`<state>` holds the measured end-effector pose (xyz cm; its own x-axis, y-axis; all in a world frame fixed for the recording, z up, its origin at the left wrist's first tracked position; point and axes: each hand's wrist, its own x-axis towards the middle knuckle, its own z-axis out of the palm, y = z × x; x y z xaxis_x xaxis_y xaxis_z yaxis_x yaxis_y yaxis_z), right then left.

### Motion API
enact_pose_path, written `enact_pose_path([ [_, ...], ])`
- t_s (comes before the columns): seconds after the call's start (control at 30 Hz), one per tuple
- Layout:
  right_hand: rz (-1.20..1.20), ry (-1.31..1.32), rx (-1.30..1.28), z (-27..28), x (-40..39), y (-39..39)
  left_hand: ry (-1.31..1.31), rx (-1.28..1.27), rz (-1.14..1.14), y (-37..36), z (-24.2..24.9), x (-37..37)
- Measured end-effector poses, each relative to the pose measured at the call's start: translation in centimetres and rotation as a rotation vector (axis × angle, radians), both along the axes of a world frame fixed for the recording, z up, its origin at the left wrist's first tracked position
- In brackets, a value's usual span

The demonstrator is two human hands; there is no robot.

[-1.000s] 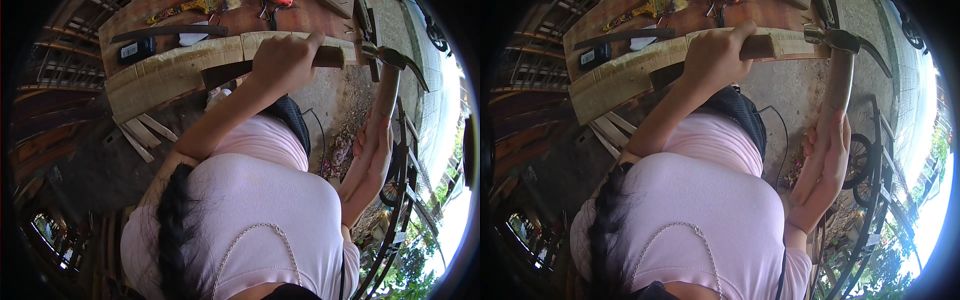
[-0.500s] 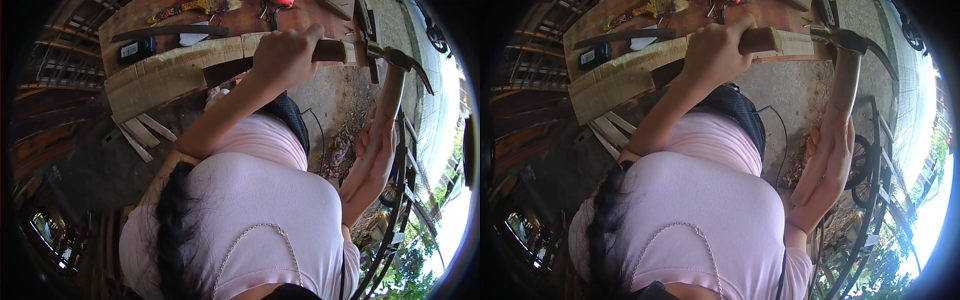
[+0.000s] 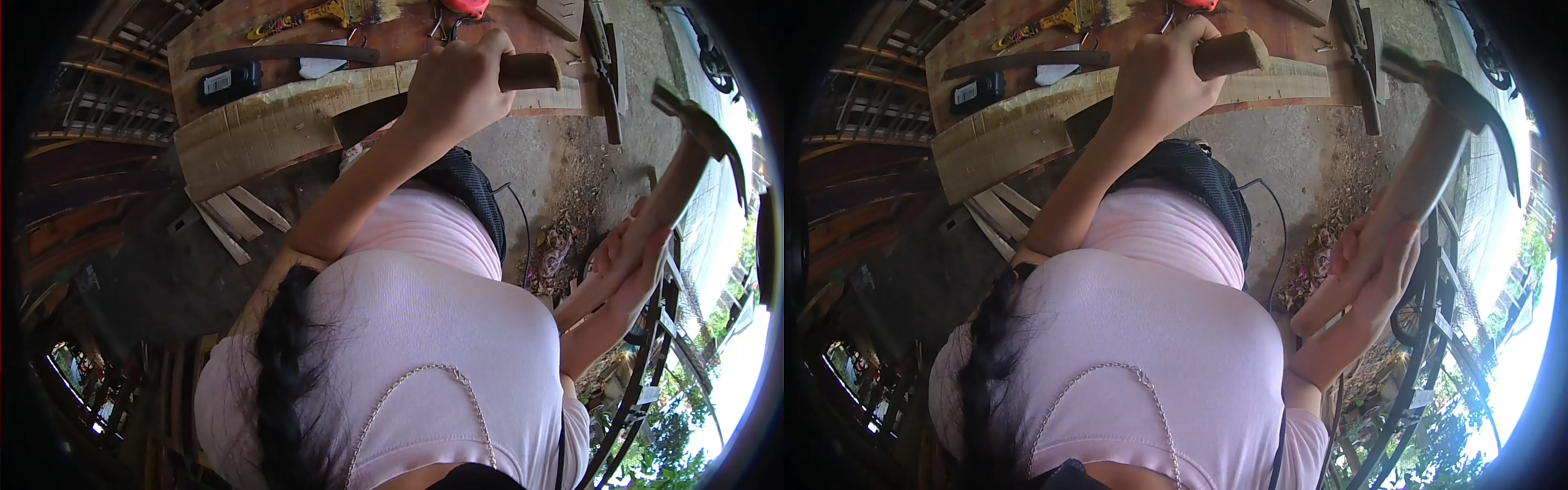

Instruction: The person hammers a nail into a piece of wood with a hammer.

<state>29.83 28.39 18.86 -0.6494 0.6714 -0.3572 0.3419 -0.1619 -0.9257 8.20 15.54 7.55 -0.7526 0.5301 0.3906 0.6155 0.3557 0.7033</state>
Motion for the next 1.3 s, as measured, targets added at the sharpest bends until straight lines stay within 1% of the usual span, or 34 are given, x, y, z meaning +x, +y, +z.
enact_pose_path([
  [0.07, -0.075, 0.206, -0.137, -0.3, -0.7, -0.5, 0.005, 0.006, -0.002, -0.1, 0.0, 0.0],
  [0.1, -0.062, 0.114, -0.134, -1.2, -0.6, -0.8, -0.006, -0.005, -0.001, -0.1, 0.1, 0.0],
  [0.13, -0.063, 0.118, -0.133, -1.3, -0.9, -0.9, -0.014, -0.015, -0.001, 0.0, 0.1, 0.0],
  [0.2, 0.19, -0.18, -0.073, -1.2, -1.2, -0.9, -0.004, -0.042, 0.015, 0.1, -0.3, 0.0],
  [0.27, 0.148, -0.214, -0.055, -0.5, -1.2, -0.6, -0.004, -0.074, 0.039, -0.4, -0.3, 0.0],
  [0.33, -0.029, 0.019, 0.003, 0.2, -1.0, 0.0, 0.047, 0.0, 0.063, -0.6, 0.3, -0.2],
  [0.37, -0.017, 0.131, -0.104, 0.5, -0.9, 0.4, 0.045, 0.002, 0.064, -0.6, 0.3, -0.3],
  [0.4, -0.015, 0.131, -0.104, 0.2, -0.9, 0.3, 0.036, 0.016, 0.05, -0.6, 0.3, -0.4],
  [0.47, 0.035, 0.042, -0.145, -0.8, -1.4, -0.6, 0.031, 0.031, 0.037, -0.6, 0.1, -0.4],
  [0.5, 0.099, -0.179, -0.069, -0.9, -2.2, -2.0, 0.017, -0.022, 0.05, -0.7, -0.2, -0.4],
  [0.53, 0.251, -0.143, -0.117, -1.4, -2.1, -1.5, 0.004, -0.076, 0.061, -0.6, -0.4, -0.4],
  [0.6, 0.099, -0.202, -0.044, -0.8, -2.1, -1.2, 0.006, -0.09, 0.054, -0.7, -0.4, -0.3],
  [0.67, -0.013, -0.099, -0.041, 0.2, -1.6, -0.5, 0.0, -0.104, 0.045, -0.8, -0.4, -0.2],
  [0.7, -0.075, -0.03, -0.013, 0.7, -1.6, -0.6, 0.023, -0.063, 0.051, -0.8, -0.3, -0.3],
  [0.73, -0.073, -0.031, -0.012, 0.5, -1.8, -1.1, 0.048, -0.022, 0.058, -1.1, -0.2, -0.5],
  [0.8, -0.104, 0.031, -0.1, -0.4, -2.1, -1.7, 0.044, -0.033, 0.052, -1.2, 0.0, -0.4],
  [0.83, 0.093, -0.071, -0.067, -1.3, -2.0, -1.8, 0.043, -0.043, 0.041, -1.2, 0.1, -0.5],
  [0.87, 0.254, -0.13, -0.108, -1.8, -2.0, -2.1, 0.048, -0.042, 0.038, -1.2, 0.0, -0.5],
  [0.93, 0.199, -0.207, -0.093, -1.6, -1.8, -1.6, 0.003, -0.137, 0.051, -1.2, -0.6, -0.4],
  [0.97, 0.199, -0.21, -0.097, -1.4, -1.5, -1.3, -0.001, -0.141, 0.051, -1.5, -0.7, -0.4],
  [1.03, -0.017, -0.002, -0.035, -0.9, -1.2, -0.8, 0.01, -0.067, 0.042, -1.7, -0.6, -0.5],
  [1.07, -0.018, -0.004, -0.033, -0.5, -1.3, -0.9, 0.009, -0.065, 0.042, -1.7, -0.5, -0.5],
  [1.13, -0.054, 0.163, -0.165, 0.1, -1.9, -1.5, -0.003, -0.061, 0.033, -1.6, -0.4, -0.5],
  [1.17, -0.088, 0.072, -0.169, -0.8, -2.1, -2.2, 0.0, -0.06, 0.034, -1.7, -0.5, -0.6],
  [1.2, -0.092, 0.075, -0.168, -1.3, -2.1, -2.4, -0.007, -0.096, 0.04, -1.8, -0.8, -0.7],
  [1.27, 0.233, -0.197, -0.112, -1.5, -2.1, -2.2, -0.008, -0.118, 0.045, -1.6, -0.9, -0.7],
  [1.3, 0.155, -0.239, -0.049, -1.0, -2.1, -2.1, -0.017, -0.141, 0.043, -1.7, -0.8, -0.7],
])
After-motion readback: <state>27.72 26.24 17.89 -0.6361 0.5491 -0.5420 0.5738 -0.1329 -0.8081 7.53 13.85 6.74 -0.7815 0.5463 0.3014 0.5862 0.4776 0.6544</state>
